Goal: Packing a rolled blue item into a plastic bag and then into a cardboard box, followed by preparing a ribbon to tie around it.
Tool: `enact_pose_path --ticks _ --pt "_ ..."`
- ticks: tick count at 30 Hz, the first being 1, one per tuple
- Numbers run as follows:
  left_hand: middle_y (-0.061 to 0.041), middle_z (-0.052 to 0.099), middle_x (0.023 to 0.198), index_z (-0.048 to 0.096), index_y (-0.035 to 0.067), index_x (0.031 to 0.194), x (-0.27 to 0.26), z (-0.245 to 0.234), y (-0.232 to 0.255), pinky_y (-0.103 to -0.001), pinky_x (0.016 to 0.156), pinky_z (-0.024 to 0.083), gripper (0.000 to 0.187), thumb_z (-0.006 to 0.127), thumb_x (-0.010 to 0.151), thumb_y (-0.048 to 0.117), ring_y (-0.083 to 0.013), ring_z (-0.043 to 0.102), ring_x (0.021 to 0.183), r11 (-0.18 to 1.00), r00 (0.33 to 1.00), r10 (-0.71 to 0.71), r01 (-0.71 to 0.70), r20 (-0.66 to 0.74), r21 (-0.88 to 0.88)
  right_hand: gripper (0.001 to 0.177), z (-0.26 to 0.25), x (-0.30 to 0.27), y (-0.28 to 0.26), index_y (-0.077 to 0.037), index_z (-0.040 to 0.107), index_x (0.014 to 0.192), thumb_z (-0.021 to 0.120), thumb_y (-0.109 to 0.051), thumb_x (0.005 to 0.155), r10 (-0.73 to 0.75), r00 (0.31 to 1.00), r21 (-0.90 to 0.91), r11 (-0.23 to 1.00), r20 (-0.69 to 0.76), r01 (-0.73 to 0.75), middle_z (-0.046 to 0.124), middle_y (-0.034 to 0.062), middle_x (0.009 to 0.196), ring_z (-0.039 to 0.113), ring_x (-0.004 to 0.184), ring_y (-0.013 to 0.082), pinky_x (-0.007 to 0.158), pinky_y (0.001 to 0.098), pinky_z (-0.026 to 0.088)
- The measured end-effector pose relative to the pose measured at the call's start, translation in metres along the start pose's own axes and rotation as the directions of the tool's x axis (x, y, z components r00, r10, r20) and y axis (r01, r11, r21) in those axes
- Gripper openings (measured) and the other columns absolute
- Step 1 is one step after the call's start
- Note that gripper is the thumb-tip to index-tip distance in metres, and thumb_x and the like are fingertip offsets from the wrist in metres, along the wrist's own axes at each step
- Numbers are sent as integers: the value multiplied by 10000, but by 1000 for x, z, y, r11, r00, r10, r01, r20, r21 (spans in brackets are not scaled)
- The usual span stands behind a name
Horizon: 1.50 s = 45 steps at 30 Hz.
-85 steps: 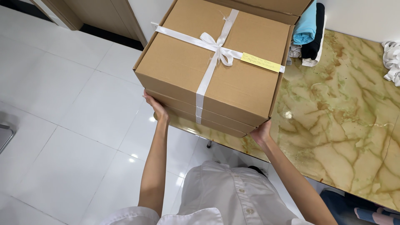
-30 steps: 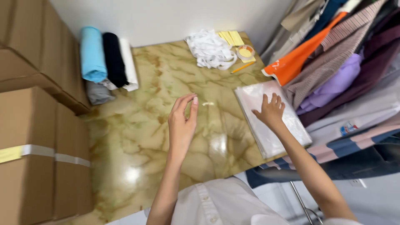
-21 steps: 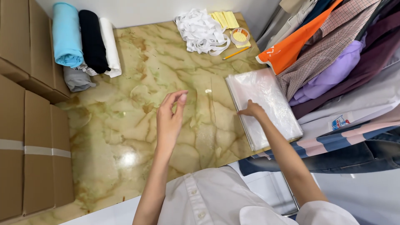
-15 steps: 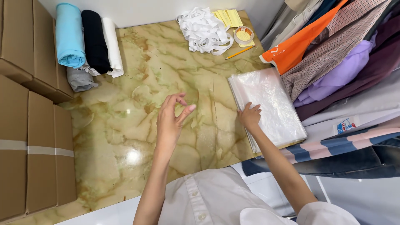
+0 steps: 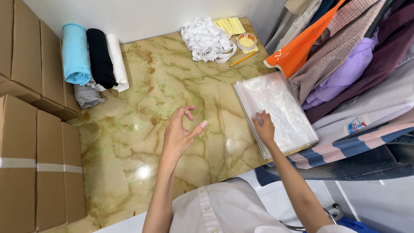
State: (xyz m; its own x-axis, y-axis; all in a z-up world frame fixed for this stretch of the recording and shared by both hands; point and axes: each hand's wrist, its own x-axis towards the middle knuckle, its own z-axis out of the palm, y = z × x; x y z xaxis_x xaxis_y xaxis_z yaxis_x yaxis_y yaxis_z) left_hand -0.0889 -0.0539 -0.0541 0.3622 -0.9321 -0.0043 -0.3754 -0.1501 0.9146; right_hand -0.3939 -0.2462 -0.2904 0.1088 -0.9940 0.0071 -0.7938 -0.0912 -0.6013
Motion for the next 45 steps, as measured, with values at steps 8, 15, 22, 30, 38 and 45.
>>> enact_pose_path --ticks 8,15,22,30,38,45 --pt "-119 657 1327 549 127 969 -4 5 7 -631 989 462 410 791 829 427 -403 575 1285 1000 999 13 -13 33 -12 484 3 11 16 -163 684 1267 664 -498 919 -142 986 -375 912 86 164 661 115 1316 693 1129 332 899 455 593" --pt "-97 714 1233 659 127 1034 -9 22 2 -519 1023 456 233 639 997 356 -326 668 1202 995 999 -18 15 -31 -97 239 40 11 41 -37 710 1090 583 -193 962 -399 914 -612 742 -76 273 737 148 1086 761 903 301 720 365 630" --pt "-40 748 1183 724 185 1024 -2 37 -30 -425 942 489 248 625 1003 412 -242 721 1100 996 998 -50 47 -39 -80 192 -22 11 -68 11 649 893 517 -103 972 -86 995 -235 969 -56 70 713 240 825 724 838 497 704 558 589" --pt "-347 340 1563 226 92 1607 -17 17 -51 -568 1213 283 756 442 1031 531 -486 328 1457 853 909 -399 320 -120 -412 285 29 -97 -287 -74 738 1187 566 -145 971 -335 816 750 639 471 -171 694 -11 971 632 854 94 707 223 544" --pt "-273 531 1417 416 154 1513 -45 -14 -105 -501 1102 419 595 484 1033 499 -414 497 1342 802 774 -492 226 -398 -553 187 85 -139 -322 -58 773 1064 699 -146 917 -340 684 712 593 645 -376 700 4 1067 662 910 103 758 285 586" --pt "-11 663 786 709 144 890 -47 -20 -182 -284 741 494 309 681 986 437 -127 584 812 791 695 -470 58 -544 -610 201 96 -159 -323 -134 678 782 816 -253 868 -330 621 661 614 711 -431 600 -83 832 589 790 42 715 206 509"
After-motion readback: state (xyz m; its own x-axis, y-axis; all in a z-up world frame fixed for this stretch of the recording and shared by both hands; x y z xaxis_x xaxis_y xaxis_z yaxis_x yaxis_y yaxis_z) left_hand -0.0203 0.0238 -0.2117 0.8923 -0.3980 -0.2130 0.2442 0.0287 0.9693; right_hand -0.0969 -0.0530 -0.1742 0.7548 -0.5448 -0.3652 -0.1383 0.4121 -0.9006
